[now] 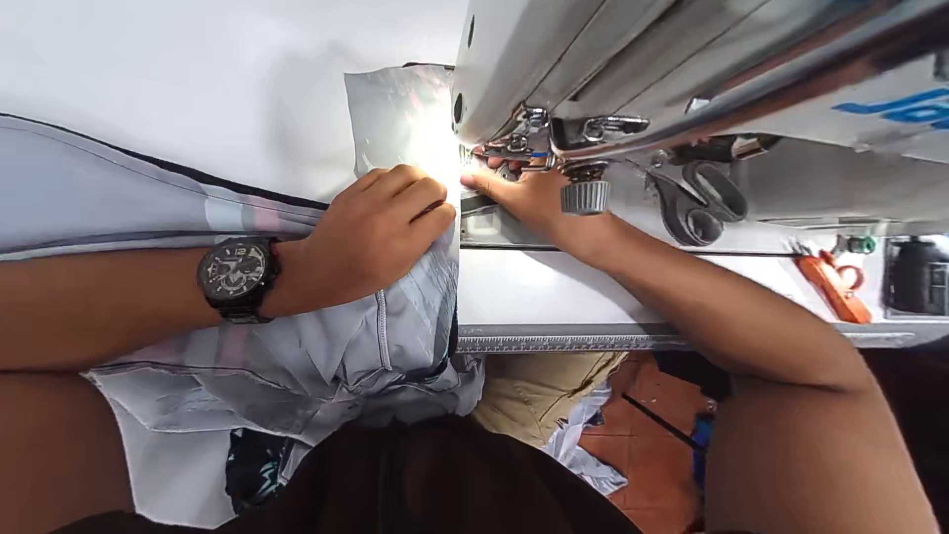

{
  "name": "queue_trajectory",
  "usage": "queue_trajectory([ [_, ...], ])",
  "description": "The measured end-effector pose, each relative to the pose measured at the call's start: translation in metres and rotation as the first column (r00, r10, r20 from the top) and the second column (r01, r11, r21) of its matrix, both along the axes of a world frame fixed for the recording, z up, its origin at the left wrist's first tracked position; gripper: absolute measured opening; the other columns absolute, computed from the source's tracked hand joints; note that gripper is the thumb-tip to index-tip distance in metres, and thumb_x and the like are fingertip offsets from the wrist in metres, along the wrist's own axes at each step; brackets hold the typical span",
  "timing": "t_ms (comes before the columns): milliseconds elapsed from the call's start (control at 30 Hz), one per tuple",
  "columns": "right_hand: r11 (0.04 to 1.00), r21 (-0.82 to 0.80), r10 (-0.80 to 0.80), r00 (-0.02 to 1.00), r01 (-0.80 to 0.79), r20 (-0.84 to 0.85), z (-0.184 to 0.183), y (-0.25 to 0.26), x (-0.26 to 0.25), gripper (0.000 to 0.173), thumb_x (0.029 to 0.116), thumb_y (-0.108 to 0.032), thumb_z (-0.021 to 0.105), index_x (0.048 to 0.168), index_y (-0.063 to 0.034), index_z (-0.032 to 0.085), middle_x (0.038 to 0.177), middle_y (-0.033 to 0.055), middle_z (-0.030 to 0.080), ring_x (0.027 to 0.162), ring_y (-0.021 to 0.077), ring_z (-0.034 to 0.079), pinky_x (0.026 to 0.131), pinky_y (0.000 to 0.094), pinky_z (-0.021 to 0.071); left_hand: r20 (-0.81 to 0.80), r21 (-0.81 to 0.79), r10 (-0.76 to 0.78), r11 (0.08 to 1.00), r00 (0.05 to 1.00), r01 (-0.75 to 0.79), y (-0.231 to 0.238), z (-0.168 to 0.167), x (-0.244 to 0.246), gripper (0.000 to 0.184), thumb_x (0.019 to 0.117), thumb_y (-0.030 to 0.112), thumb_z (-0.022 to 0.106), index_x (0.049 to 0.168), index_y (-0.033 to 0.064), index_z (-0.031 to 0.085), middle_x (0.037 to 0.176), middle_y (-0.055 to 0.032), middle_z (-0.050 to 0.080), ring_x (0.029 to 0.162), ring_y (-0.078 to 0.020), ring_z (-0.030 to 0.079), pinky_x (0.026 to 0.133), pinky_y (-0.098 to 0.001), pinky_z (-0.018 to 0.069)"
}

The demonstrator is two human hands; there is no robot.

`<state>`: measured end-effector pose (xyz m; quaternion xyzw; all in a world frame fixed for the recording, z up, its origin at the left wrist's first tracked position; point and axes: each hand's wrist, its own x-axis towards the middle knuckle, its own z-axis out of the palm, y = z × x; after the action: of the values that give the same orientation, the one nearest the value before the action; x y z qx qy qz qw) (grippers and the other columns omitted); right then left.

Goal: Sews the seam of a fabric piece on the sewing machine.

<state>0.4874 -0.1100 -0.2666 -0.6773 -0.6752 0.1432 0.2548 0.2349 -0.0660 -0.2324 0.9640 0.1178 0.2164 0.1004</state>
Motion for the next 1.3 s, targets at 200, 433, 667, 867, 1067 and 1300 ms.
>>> queue_trajectory([
  [200,0.996,0.084,0.012,0.951,-0.039,0.309,0.021,0.001,0.005,0.035,0.0966,-0.039,0.059,0.094,-0.0069,0.074,0.091,0.0148,0.073,0.090,0.0306,0.071,0.077,0.0538,0.0521,-0.038,0.003,0.006,1.000,0.999,-0.006,0.000,0.002,-0.003,0.028,0.1033,0.015,0.050,0.113,0.0038,0.073,0.114,-0.0151,0.071,0.111,-0.0331,0.067,0.091,-0.0451,0.0540],
  [433,0.984,0.178,-0.079,0.903,0.002,0.423,0.052,-0.025,0.022,0.032,0.0985,-0.028,0.060,0.096,0.0029,0.070,0.095,0.0298,0.070,0.095,0.0502,0.069,0.075,0.0657,0.0500,0.024,-0.170,0.052,0.984,0.998,-0.047,0.004,0.004,0.000,0.026,0.1029,0.012,0.052,0.112,0.0049,0.075,0.112,-0.0133,0.071,0.100,-0.0278,0.067,0.085,-0.0380,0.0543],
  [667,0.845,0.109,0.463,0.818,-0.524,0.341,0.034,-0.077,-0.030,0.050,0.1083,-0.044,0.042,0.139,-0.0104,0.063,0.139,0.0168,0.063,0.131,0.0321,0.059,0.105,0.0449,0.0483,-0.075,-0.226,0.056,0.971,0.996,-0.072,0.012,0.003,0.006,0.035,0.1047,0.016,0.047,0.133,0.0106,0.068,0.140,-0.0090,0.065,0.126,-0.0238,0.064,0.098,-0.0386,0.0543],
  [867,0.853,0.077,0.432,0.782,-0.516,0.449,0.034,-0.079,-0.029,0.070,0.1047,-0.065,0.029,0.143,-0.0145,0.060,0.140,0.0156,0.062,0.126,0.0325,0.059,0.089,0.0459,0.0484,-0.075,-0.144,0.036,0.989,0.997,-0.046,0.012,0.007,0.008,0.027,0.1041,0.013,0.050,0.116,0.0031,0.072,0.095,-0.0143,0.061,0.081,-0.0282,0.063,0.062,-0.0385,0.0515],
  [1067,0.854,0.065,0.436,0.778,-0.516,0.453,0.034,-0.081,-0.030,0.070,0.1058,-0.062,0.029,0.145,-0.0115,0.057,0.141,0.0154,0.062,0.128,0.0341,0.058,0.088,0.0460,0.0493,-0.045,0.152,0.000,0.988,0.999,0.007,0.002,0.010,-0.004,0.014,0.1009,0.007,0.054,0.102,0.0032,0.067,0.119,-0.0175,0.070,0.077,-0.0265,0.067,0.057,-0.0361,0.0480],
  [1300,0.854,0.069,0.434,0.781,-0.515,0.449,0.035,-0.081,-0.030,0.064,0.1070,-0.057,0.032,0.143,-0.0105,0.059,0.140,0.0169,0.062,0.125,0.0342,0.060,0.081,0.0436,0.0497,-0.009,0.121,0.075,0.990,0.997,-0.074,0.000,0.008,-0.007,0.019,0.1019,0.012,0.057,0.113,0.0060,0.071,0.114,-0.0178,0.069,0.076,-0.0260,0.067,0.057,-0.0351,0.0486],
])
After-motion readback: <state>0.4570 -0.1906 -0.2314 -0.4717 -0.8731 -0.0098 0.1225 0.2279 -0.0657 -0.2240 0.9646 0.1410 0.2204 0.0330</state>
